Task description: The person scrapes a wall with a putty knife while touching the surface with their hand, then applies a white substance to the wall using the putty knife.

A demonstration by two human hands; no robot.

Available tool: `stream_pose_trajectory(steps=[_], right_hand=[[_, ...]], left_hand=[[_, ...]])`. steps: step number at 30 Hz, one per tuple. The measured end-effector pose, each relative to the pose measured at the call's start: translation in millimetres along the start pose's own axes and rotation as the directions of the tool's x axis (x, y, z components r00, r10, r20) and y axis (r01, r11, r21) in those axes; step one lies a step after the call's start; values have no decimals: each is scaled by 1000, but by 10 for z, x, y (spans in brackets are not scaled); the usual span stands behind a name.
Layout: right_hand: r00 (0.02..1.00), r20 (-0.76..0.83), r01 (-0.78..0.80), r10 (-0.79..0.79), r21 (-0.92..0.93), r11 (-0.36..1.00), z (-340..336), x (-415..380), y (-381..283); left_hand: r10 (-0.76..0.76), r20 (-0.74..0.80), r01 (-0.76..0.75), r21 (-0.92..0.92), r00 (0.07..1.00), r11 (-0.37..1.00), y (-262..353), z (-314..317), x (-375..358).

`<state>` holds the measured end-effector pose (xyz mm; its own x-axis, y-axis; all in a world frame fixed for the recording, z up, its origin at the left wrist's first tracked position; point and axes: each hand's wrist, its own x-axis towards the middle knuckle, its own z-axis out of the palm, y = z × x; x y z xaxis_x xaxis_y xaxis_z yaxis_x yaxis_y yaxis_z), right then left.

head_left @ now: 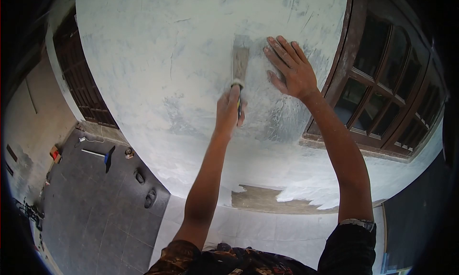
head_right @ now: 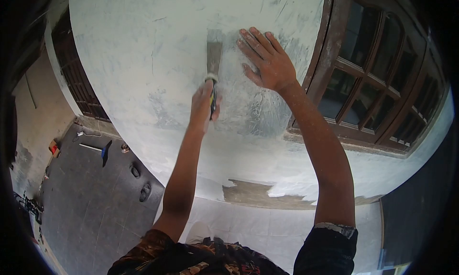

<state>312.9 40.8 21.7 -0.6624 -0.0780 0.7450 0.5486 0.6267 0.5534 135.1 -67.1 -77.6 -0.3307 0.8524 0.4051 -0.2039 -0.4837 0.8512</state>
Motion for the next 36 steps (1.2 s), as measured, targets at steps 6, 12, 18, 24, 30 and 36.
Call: stream_pose_trajectory(steps=[6, 12, 18, 24, 30, 36], right_hand=[[1000, -4, -7, 7, 25, 1000, 2, -6, -2], [1000, -5, -11, 12, 40, 999, 13, -12, 3], [1000, 12, -19, 19, 26, 999, -8, -9, -12], [1000, 5, -17, 17, 19, 1000, 1, -24, -20], [1000, -10, -3, 3, 4, 1000, 8, -17, -22], [1000, 2, -17, 17, 2, 1000, 8, -20, -24]], left_hand=[[4, -25, -4, -8, 1000, 1000, 76, 7, 143], [-33, -44, 34, 26, 998, 999, -4, -22, 9], [60, 12, -60, -25, 998, 998, 262, -6, 162], [-53, -28, 53, -12, 998, 999, 80, -16, 13], [-11, -2, 10, -30, 1000, 999, 149, -25, 21], [-26, -7, 26, -24, 1000, 999, 206, -14, 80]])
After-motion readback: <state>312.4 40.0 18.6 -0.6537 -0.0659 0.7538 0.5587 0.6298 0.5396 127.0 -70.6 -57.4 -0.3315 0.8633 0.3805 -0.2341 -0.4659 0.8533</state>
